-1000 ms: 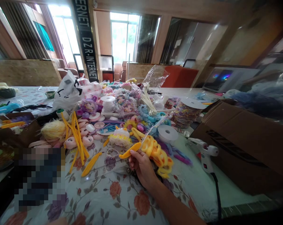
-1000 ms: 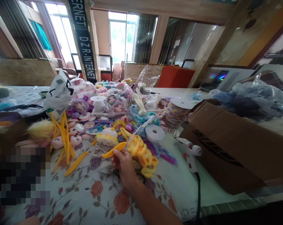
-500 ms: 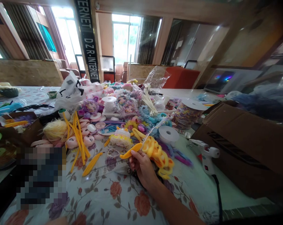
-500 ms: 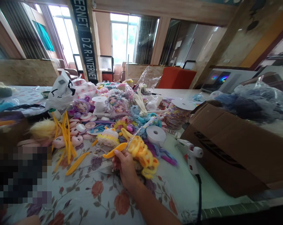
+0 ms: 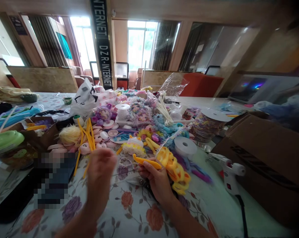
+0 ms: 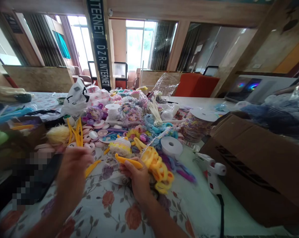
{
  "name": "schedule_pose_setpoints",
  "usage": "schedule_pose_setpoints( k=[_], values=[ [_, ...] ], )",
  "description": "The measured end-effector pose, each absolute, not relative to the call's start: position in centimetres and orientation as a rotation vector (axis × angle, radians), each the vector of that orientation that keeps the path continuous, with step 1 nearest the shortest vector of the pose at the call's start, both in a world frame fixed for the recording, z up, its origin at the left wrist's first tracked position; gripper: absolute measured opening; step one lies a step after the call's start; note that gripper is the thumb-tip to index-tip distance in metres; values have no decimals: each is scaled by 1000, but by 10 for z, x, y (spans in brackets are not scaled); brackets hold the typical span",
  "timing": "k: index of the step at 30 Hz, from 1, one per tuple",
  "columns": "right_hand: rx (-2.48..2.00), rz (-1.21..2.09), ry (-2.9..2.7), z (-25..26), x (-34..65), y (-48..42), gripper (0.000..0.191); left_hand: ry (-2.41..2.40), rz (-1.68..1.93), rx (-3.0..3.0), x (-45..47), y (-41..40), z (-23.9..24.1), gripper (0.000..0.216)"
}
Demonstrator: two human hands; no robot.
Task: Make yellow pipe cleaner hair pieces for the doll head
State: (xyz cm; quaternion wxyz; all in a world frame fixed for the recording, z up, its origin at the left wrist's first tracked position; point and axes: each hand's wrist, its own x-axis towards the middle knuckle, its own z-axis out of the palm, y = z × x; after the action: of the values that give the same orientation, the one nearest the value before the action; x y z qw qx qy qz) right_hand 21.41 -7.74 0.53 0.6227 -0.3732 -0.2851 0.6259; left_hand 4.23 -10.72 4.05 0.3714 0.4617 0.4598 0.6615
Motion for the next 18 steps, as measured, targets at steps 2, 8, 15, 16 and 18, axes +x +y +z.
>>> schedule_pose_setpoints(
  k=[2,8,15,16,18],
  values=[
    [-824,1427,-639,4,213,-76,21,1111,1424,1121,60,-79,33,31],
    [-814,1445,-705,2,210,-77,19,875,1225,997,90,-72,8,20],
    [-904,1427,-868,1,209,-80,27,820,1476,702,56,-39,35,13],
    [-945,1391,-910,-1,209,-80,26,789,1578,649,44,-31,42,13],
    [-1062,1279,-1034,-4,210,-79,22,714,1660,575,22,-18,50,10]
  ],
)
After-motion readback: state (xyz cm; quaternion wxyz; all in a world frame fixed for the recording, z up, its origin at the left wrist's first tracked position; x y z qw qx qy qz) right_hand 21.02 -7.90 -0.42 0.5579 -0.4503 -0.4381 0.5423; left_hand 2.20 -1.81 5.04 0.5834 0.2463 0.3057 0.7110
